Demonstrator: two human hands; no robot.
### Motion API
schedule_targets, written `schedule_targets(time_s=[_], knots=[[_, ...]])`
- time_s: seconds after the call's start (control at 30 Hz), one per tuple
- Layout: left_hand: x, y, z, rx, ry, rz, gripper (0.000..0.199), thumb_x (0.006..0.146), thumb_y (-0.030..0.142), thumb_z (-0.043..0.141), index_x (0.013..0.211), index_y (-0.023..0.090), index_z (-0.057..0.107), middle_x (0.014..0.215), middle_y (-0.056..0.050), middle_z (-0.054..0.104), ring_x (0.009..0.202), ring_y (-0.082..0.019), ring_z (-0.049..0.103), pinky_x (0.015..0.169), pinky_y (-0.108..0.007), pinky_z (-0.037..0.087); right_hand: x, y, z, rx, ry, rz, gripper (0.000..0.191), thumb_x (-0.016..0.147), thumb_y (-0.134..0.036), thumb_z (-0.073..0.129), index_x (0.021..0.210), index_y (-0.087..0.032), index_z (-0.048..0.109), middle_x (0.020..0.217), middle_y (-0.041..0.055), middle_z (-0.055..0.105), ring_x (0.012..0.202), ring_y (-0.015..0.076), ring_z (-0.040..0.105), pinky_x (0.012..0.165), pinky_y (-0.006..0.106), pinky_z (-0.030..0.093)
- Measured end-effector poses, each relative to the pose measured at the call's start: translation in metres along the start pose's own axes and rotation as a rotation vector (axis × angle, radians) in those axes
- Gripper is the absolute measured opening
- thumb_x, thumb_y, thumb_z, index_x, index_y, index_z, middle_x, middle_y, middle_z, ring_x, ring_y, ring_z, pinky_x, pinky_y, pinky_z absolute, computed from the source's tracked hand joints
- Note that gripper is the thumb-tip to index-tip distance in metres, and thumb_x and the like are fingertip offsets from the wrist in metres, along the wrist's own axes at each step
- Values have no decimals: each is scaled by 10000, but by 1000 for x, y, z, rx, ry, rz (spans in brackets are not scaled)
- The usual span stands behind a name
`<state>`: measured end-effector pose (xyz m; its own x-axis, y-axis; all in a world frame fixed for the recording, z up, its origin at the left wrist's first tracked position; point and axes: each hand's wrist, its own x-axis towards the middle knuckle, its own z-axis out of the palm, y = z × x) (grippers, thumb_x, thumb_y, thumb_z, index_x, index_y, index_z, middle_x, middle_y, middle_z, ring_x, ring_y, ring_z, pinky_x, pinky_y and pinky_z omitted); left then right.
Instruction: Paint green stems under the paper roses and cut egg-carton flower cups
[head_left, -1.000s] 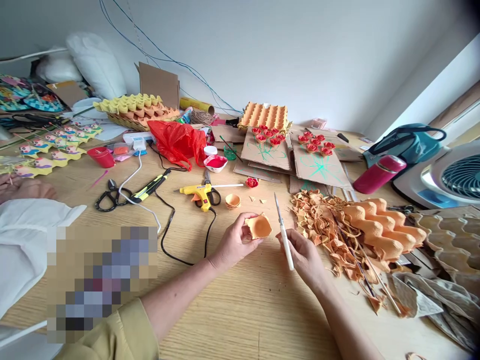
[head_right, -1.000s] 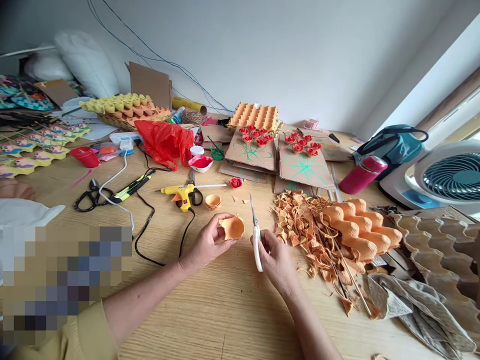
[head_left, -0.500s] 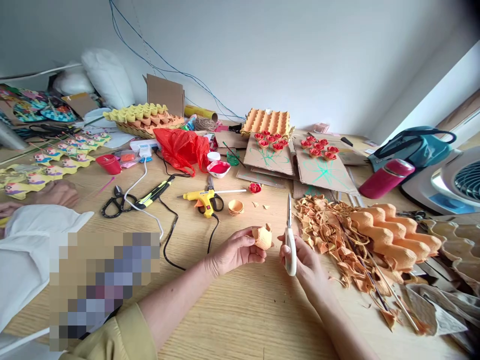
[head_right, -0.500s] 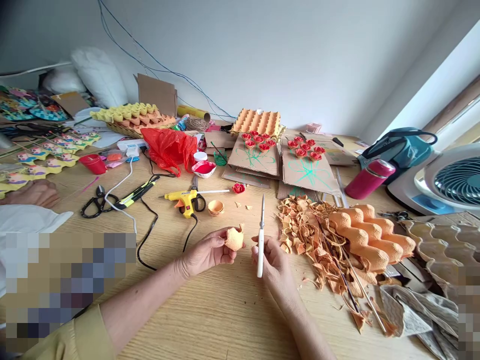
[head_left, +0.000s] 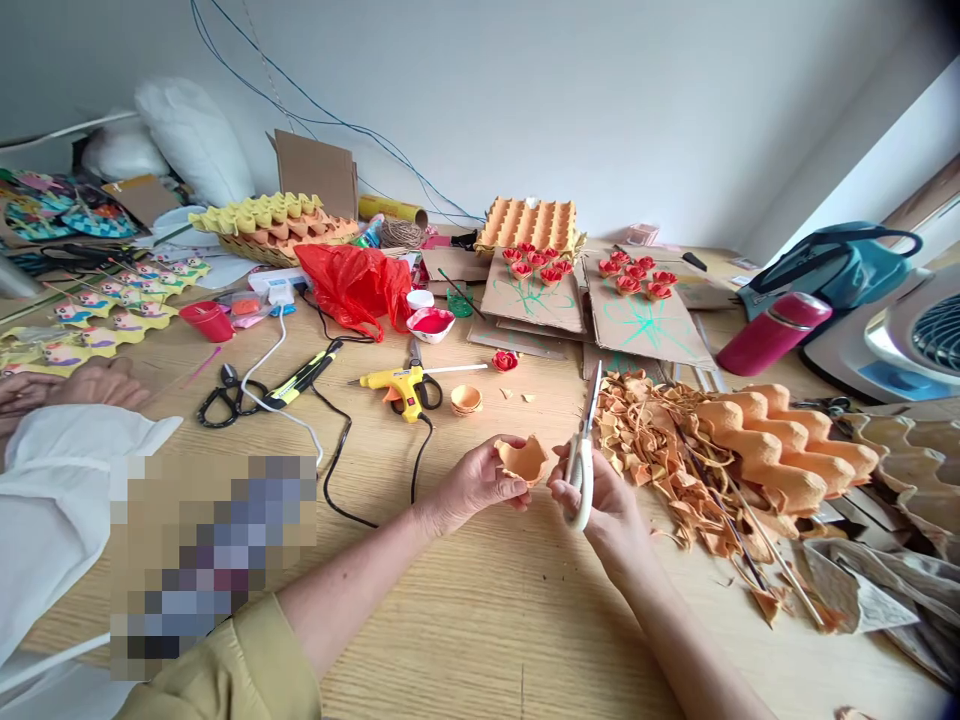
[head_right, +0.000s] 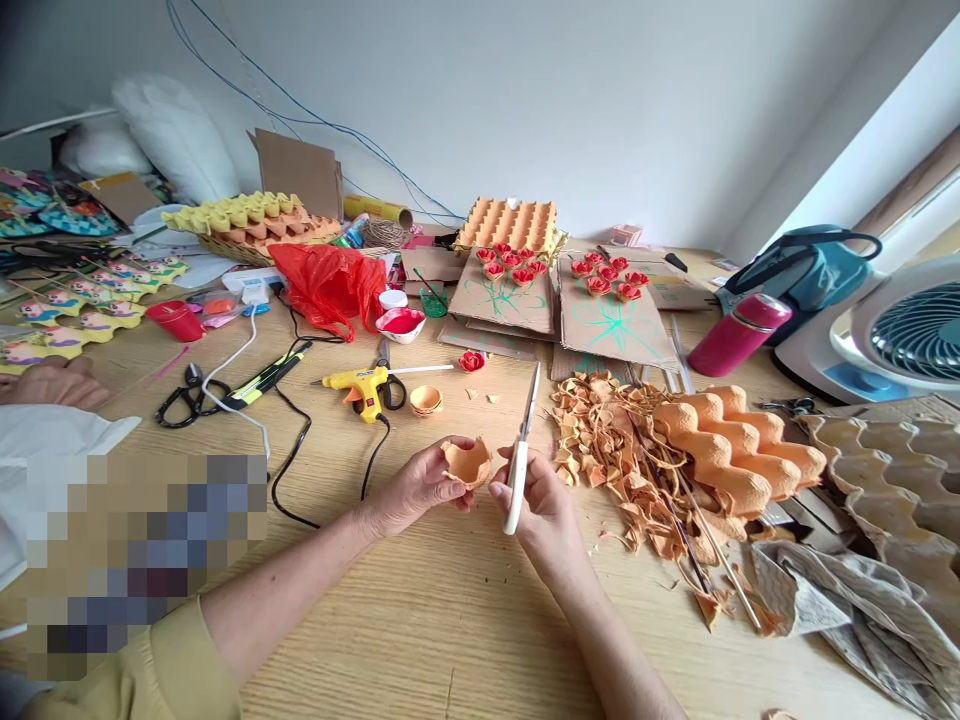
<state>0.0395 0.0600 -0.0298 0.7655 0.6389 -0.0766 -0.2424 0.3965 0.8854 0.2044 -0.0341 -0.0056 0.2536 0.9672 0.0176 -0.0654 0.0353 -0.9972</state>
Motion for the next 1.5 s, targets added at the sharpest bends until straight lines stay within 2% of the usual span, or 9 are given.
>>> schedule_targets(time_s=[0.1,0.2,0.4,0.57,0.77,1.03,1.23,1.37,1.5], knots=[[3,-5,0,79,-10,59,615,685,356,880,1116,200,470,965,-43,685,748,-138,668,630,-257,553,-1,1,2,14,-12,-5,470,710,-504,809,1040,-236,609,822,0,622,728,168,560,659,287,462],[2,-7,2,216,23,150,608,689,349,872,1134,210,482,1086,-75,670,900,-183,686,707,-276,574,-1,5,2,7,15,8,474,702,-502,814,1030,-228,609,824,-2,617,724,164,554,657,283,459],[-6,-1,7,726,129,458,476,813,206,729,1261,233,570,1278,-104,582,1154,-232,590,862,-294,565,0,16,2,-25,93,-4,426,744,-468,790,1038,-222,604,810,-12,588,704,153,504,645,274,432],[-10,1,9,893,180,583,473,835,94,658,1269,235,535,1237,-82,603,1083,-187,615,860,-279,558,0,21,4,-70,90,-39,331,755,-395,783,948,-217,582,837,-18,570,726,147,481,679,275,414],[-11,-2,10,993,180,708,436,852,70,613,1250,226,525,1281,-97,606,1162,-214,598,874,-313,559,0,23,2,-109,103,-73,312,772,-365,766,951,-222,554,829,-23,558,728,146,467,649,260,382],[-9,0,11,853,236,556,441,789,154,715,1194,193,544,1152,-86,653,977,-180,656,824,-283,574,-3,20,0,-140,111,-99,350,802,-407,743,1069,-244,586,879,-7,597,785,174,512,740,303,431],[-2,-6,6,460,169,322,500,782,303,766,1204,164,537,1199,-117,630,1058,-218,654,862,-306,576,-4,14,0,-89,66,-83,331,835,-427,717,1084,-254,585,876,-4,609,753,167,533,679,288,433],[1,-4,4,266,100,167,534,765,424,800,1148,159,538,1013,-65,644,847,-169,675,745,-279,566,-2,9,1,-11,70,-65,337,810,-431,750,1043,-245,594,827,-15,605,708,146,536,630,266,435],[2,1,3,220,37,132,509,760,506,789,1051,146,577,879,-21,624,668,-121,638,650,-259,536,-1,6,2,26,62,-65,345,798,-421,771,1027,-232,597,810,-18,605,705,134,537,638,258,444]])
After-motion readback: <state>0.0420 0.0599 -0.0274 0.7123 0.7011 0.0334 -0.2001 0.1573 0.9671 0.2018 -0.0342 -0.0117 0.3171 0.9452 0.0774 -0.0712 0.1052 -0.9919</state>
